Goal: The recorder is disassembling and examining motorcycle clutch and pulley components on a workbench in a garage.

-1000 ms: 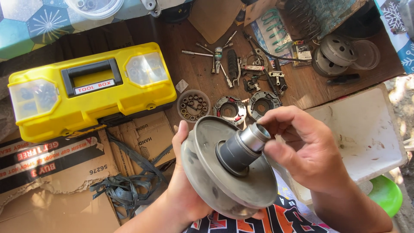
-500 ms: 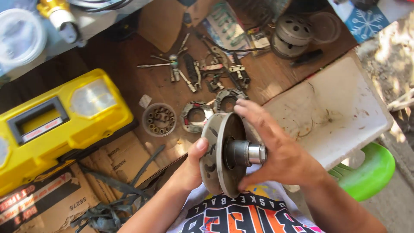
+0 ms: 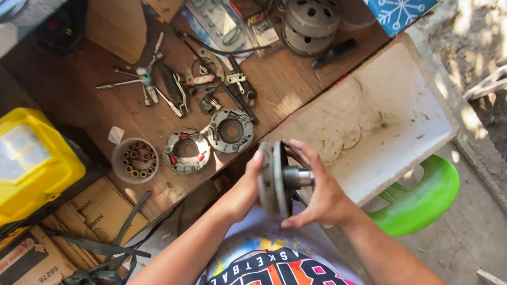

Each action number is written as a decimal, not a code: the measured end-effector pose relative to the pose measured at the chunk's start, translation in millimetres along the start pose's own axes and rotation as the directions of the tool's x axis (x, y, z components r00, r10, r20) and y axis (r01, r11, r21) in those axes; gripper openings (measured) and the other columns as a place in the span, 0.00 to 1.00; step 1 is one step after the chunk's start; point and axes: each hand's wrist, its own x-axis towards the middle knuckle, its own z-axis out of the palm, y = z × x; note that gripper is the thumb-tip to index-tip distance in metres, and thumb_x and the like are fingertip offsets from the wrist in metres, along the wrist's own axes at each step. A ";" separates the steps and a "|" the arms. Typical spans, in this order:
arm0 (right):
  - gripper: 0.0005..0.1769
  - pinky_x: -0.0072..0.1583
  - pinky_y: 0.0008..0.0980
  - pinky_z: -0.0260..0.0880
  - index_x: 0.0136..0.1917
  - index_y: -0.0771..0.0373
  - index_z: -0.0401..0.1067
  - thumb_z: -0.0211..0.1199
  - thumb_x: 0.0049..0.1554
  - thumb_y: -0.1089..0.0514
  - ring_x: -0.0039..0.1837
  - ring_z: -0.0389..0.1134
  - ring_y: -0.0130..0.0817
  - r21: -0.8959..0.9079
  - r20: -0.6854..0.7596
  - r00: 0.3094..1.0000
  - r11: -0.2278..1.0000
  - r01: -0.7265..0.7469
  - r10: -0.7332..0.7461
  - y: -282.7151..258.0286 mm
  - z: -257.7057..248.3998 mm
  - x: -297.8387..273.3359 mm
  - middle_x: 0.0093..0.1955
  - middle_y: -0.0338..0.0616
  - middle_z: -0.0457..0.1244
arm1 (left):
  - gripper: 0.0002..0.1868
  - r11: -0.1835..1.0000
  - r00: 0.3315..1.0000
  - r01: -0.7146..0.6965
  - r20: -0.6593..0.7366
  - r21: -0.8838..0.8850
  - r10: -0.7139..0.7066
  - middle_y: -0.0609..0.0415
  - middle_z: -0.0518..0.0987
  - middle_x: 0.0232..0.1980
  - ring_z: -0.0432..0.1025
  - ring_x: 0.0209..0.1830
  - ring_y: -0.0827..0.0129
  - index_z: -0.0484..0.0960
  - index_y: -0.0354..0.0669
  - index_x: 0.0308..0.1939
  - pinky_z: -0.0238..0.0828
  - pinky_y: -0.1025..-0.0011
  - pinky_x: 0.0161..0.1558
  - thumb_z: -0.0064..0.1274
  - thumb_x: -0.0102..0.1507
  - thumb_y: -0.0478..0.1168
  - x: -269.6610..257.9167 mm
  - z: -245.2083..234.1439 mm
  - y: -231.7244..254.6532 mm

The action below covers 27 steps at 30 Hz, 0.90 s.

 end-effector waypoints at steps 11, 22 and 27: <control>0.74 0.65 0.42 0.70 0.83 0.59 0.44 0.83 0.34 0.42 0.65 0.67 0.47 0.084 -0.497 0.694 0.825 -0.559 0.521 254.4 -59.8 -1.6 0.67 0.59 0.62 | 0.42 0.641 0.962 0.095 -0.237 0.762 0.139 0.42 0.76 0.66 0.75 0.63 0.58 0.63 0.39 0.74 0.70 0.64 0.61 0.52 0.62 0.59 -10.9 -5.3 26.0; 0.65 0.67 0.58 0.64 0.87 0.49 0.31 0.70 0.48 0.50 0.71 0.57 0.69 0.134 -0.574 0.206 0.339 -0.931 0.792 398.5 48.9 97.4 0.79 0.68 0.43 | 0.32 0.829 0.896 0.045 -0.389 0.557 0.213 0.48 0.83 0.56 0.80 0.53 0.66 0.69 0.38 0.70 0.78 0.69 0.55 0.54 0.65 0.47 -47.1 -18.1 -3.3; 0.64 0.71 0.56 0.60 0.86 0.51 0.34 0.73 0.51 0.45 0.74 0.55 0.68 0.163 -0.674 0.214 0.425 -0.891 0.707 412.6 60.2 92.9 0.79 0.68 0.45 | 0.28 0.868 0.835 0.124 -0.523 0.481 0.170 0.53 0.84 0.56 0.78 0.52 0.73 0.70 0.41 0.70 0.75 0.72 0.52 0.51 0.66 0.45 -65.6 -32.9 -15.5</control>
